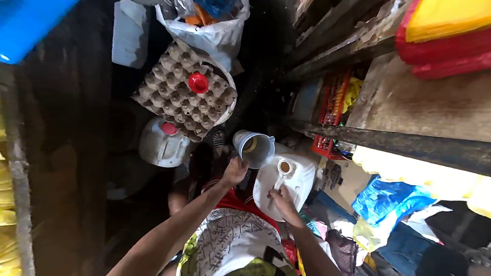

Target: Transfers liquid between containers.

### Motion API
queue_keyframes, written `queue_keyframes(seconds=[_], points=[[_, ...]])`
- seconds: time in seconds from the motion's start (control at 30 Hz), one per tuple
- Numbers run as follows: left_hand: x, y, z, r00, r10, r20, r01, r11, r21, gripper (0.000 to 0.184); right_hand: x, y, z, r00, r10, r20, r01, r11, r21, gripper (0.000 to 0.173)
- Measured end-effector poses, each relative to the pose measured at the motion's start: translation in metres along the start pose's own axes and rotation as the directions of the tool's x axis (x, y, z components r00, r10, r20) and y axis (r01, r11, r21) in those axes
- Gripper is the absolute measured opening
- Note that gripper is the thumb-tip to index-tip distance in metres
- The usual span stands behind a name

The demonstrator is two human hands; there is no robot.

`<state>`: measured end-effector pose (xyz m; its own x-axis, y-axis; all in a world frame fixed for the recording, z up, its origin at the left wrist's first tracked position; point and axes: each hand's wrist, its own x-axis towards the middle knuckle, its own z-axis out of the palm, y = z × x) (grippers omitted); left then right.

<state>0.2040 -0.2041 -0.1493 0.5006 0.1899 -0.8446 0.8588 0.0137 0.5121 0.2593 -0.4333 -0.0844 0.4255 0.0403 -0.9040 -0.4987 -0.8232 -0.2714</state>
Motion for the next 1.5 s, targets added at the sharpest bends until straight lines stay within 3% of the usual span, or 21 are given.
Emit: queue_keyframes(seconds=[0.13, 0.27, 0.57, 0.77, 0.87, 0.97, 1.07, 1.23, 1.37, 1.5], points=[[-0.002, 0.007, -0.007, 0.994, -0.066, -0.082, 0.079, 0.981, 0.176, 0.045, 0.014, -0.017, 0.028, 0.995, 0.078, 0.063, -0.07, 0.989, -0.13, 0.059], [-0.003, 0.006, -0.006, 0.983, -0.121, -0.138, 0.154, 0.953, 0.262, 0.047, 0.025, -0.025, 0.057, 0.994, 0.074, 0.084, -0.064, 0.992, -0.111, 0.054], [0.002, -0.011, 0.007, 0.963, -0.195, -0.188, 0.243, 0.928, 0.281, 0.052, 0.044, -0.043, 0.101, 0.99, 0.094, 0.101, -0.07, 0.972, -0.225, 0.063], [0.015, -0.036, 0.011, 0.963, -0.15, -0.222, 0.21, 0.937, 0.278, 0.049, 0.053, -0.055, 0.127, 0.99, 0.106, 0.093, -0.073, 0.95, -0.302, 0.059], [0.022, -0.047, 0.016, 0.949, -0.191, -0.251, 0.249, 0.942, 0.223, 0.052, 0.058, -0.066, 0.136, 0.982, 0.157, 0.106, -0.105, 0.918, -0.381, 0.059], [0.034, -0.059, 0.01, 0.923, -0.297, -0.246, 0.327, 0.941, 0.089, 0.059, 0.069, -0.071, 0.154, 0.982, 0.164, 0.094, -0.126, 0.938, -0.323, 0.053], [0.048, -0.078, 0.0, 0.932, -0.314, -0.178, 0.331, 0.941, 0.073, 0.06, 0.082, -0.068, 0.171, 0.985, 0.158, 0.077, -0.123, 0.934, -0.336, 0.054], [0.082, -0.097, -0.014, 0.957, -0.239, -0.164, 0.258, 0.961, 0.103, 0.055, 0.117, -0.067, 0.2, 0.982, 0.172, 0.078, -0.139, 0.938, -0.318, 0.048], [0.113, -0.113, -0.021, 0.978, -0.19, -0.089, 0.2, 0.971, 0.13, 0.056, 0.134, -0.088, 0.205, 0.972, 0.222, 0.082, -0.21, 0.968, -0.138, 0.05], [0.146, -0.12, -0.026, 0.987, -0.146, -0.067, 0.155, 0.977, 0.145, 0.049, 0.153, -0.099, 0.21, 0.984, 0.168, 0.065, -0.164, 0.984, -0.068, 0.049]])
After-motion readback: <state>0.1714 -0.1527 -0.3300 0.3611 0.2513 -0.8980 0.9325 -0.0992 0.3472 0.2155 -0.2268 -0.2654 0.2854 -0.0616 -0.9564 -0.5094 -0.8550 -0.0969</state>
